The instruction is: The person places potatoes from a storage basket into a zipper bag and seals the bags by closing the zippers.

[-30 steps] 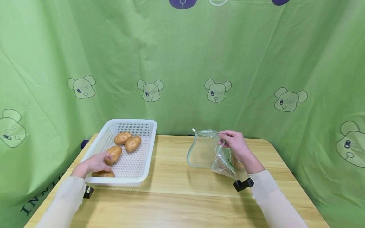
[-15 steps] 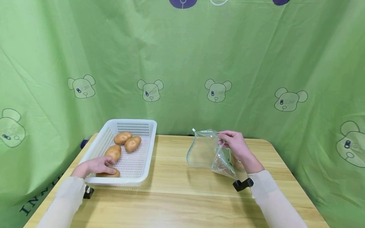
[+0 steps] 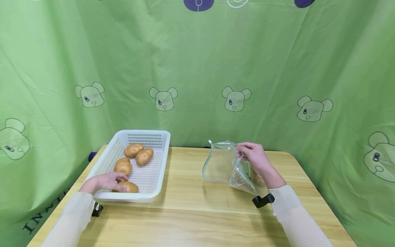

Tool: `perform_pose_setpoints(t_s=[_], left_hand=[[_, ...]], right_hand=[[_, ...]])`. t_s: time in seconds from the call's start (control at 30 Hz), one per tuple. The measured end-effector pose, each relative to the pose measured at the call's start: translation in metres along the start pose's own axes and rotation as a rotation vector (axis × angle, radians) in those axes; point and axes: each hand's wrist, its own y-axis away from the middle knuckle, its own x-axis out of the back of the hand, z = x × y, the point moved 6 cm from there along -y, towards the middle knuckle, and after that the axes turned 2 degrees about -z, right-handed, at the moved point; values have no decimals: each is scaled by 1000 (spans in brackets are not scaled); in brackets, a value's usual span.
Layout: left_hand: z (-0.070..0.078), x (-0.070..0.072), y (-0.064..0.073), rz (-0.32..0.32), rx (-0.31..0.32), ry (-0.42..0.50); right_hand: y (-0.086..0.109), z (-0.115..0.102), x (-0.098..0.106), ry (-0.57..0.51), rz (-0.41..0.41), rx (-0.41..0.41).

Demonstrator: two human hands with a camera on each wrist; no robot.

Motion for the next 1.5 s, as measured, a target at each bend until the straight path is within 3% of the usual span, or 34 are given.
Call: perform_pose_setpoints(t_s=[0.3,0.57,0.83,1.5], left_hand=[[-1,-6,-7,23,-26,-88],[-2,-6,-11,42,-61,-78],[-3,-6,-13,47,-76,22],[-3,-1,-14,137,-137,17]], right_hand=[[-1,3,1,-3,7,-6],[0,1,1,-12,11,-2],[0,0,-1,-18,-3,-3],[-2,1,-1,-64,5,6]])
